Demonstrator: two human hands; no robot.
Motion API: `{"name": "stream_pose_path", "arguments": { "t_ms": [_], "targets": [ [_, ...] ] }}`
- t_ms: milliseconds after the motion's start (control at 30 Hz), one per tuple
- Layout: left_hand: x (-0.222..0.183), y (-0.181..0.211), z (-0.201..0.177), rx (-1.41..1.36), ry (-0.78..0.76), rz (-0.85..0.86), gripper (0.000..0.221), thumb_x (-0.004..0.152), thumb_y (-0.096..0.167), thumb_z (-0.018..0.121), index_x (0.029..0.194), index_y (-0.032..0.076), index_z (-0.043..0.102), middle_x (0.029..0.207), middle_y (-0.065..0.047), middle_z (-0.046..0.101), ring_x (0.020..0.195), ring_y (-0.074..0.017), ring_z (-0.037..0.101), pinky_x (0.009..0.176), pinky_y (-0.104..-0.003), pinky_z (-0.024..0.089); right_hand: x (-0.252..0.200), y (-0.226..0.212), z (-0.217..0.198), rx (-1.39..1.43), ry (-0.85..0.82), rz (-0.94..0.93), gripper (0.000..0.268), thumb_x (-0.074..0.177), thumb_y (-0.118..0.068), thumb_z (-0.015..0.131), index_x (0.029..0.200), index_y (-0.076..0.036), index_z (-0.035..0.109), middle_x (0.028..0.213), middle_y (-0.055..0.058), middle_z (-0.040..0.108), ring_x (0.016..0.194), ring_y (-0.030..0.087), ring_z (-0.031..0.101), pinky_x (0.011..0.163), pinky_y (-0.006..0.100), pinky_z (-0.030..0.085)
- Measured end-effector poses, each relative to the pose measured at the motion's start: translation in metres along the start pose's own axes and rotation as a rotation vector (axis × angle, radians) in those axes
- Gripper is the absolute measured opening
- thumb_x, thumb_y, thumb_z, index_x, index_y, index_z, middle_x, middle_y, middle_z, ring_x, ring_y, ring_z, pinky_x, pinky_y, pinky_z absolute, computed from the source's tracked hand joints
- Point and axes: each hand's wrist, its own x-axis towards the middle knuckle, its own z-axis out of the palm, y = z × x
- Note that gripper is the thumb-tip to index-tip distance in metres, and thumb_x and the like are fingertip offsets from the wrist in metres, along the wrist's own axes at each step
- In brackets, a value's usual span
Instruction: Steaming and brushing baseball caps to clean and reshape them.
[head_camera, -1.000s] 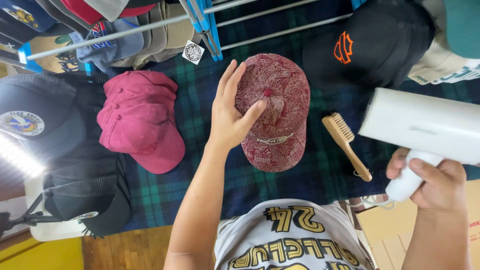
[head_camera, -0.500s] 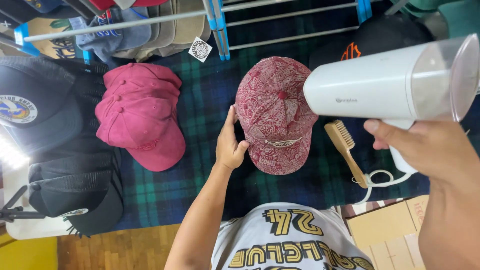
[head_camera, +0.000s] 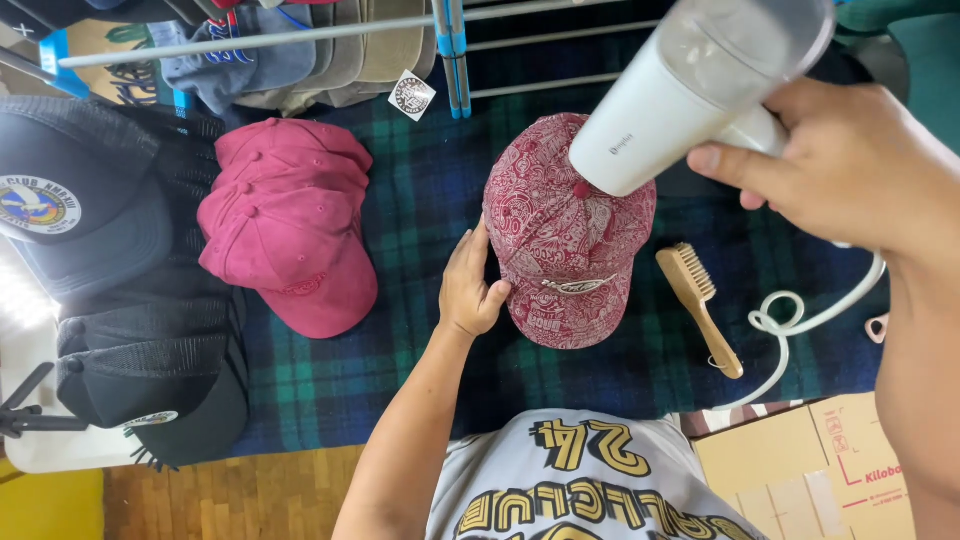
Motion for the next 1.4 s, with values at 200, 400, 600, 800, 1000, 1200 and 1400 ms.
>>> {"name": "stream_pose_path", "arguments": {
  "t_ms": [200, 400, 600, 800, 1000, 1200, 1400],
  "targets": [
    [0.001, 0.001, 0.001, -0.002, 0.012, 0.023, 0.097, 0.101, 0.079, 0.018, 0.161, 0.004, 0.025, 0.159, -0.019, 0.047, 0.143, -0.0413, 0.052, 0.121, -0.061, 0.036, 0.026, -0.032, -0.022, -0.116, -0.009, -0.107, 0.039, 0.103, -0.052, 0.063, 0.113, -0.016, 0.071, 0.078, 0.007, 0.082, 0.092, 0.024, 0.075, 0.087, 0.042, 0.046],
    [0.002, 0.002, 0.001, 0.016, 0.015, 0.008, 0.096, 0.100, 0.079, 0.018, 0.161, 0.005, 0.028, 0.162, -0.018, 0.044, 0.144, -0.0416, 0.052, 0.122, -0.060, 0.036, 0.032, -0.035, -0.033, -0.036, -0.099, -0.085, 0.036, 0.106, -0.041, 0.063, 0.131, -0.016, 0.067, 0.082, 0.020, 0.078, 0.073, 0.033, 0.073, 0.072, 0.046, 0.051],
    [0.001, -0.002, 0.006, 0.030, 0.019, -0.001, 0.096, 0.100, 0.079, 0.018, 0.160, 0.005, 0.031, 0.161, -0.016, 0.044, 0.142, -0.0412, 0.054, 0.121, -0.059, 0.038, 0.017, -0.015, -0.029, -0.301, -0.099, -0.073, 0.042, 0.097, -0.063, 0.059, 0.128, -0.035, 0.063, 0.065, 0.007, 0.086, 0.079, 0.022, 0.082, 0.089, 0.039, 0.052],
    [0.001, -0.004, 0.009, 0.061, 0.037, 0.035, 0.097, 0.101, 0.078, 0.017, 0.159, 0.002, 0.030, 0.156, -0.019, 0.050, 0.136, -0.0426, 0.058, 0.119, -0.058, 0.040, 0.028, -0.024, -0.028, -0.339, -0.023, -0.214, 0.067, 0.094, -0.066, 0.059, 0.142, -0.019, 0.061, 0.115, 0.019, 0.076, 0.108, 0.044, 0.070, 0.085, 0.052, 0.054],
    [0.002, -0.002, 0.009, 0.093, 0.041, 0.032, 0.096, 0.100, 0.079, 0.017, 0.157, 0.003, 0.035, 0.154, -0.021, 0.051, 0.137, -0.0437, 0.056, 0.120, -0.057, 0.040, 0.049, -0.033, -0.024, -0.136, 0.013, -0.393, 0.056, 0.099, -0.046, 0.067, 0.141, -0.010, 0.062, 0.126, 0.017, 0.070, 0.105, 0.044, 0.065, 0.088, 0.053, 0.048],
    [0.006, 0.002, 0.007, 0.059, 0.047, 0.050, 0.093, 0.102, 0.077, 0.019, 0.154, 0.002, 0.039, 0.147, -0.020, 0.057, 0.130, -0.0412, 0.060, 0.116, -0.055, 0.044, 0.031, -0.040, -0.040, -0.151, -0.202, -0.103, 0.043, 0.101, -0.051, 0.064, 0.131, -0.021, 0.066, 0.073, 0.019, 0.080, 0.074, 0.029, 0.074, 0.078, 0.041, 0.049],
    [0.011, 0.012, 0.004, 0.018, 0.046, 0.057, 0.094, 0.102, 0.078, 0.020, 0.153, 0.002, 0.040, 0.150, -0.020, 0.055, 0.132, -0.0412, 0.059, 0.109, -0.051, 0.050, 0.046, -0.029, -0.028, -0.200, -0.037, -0.284, 0.063, 0.094, -0.058, 0.064, 0.140, -0.014, 0.063, 0.120, 0.015, 0.074, 0.104, 0.040, 0.068, 0.091, 0.049, 0.048]
  ]
}}
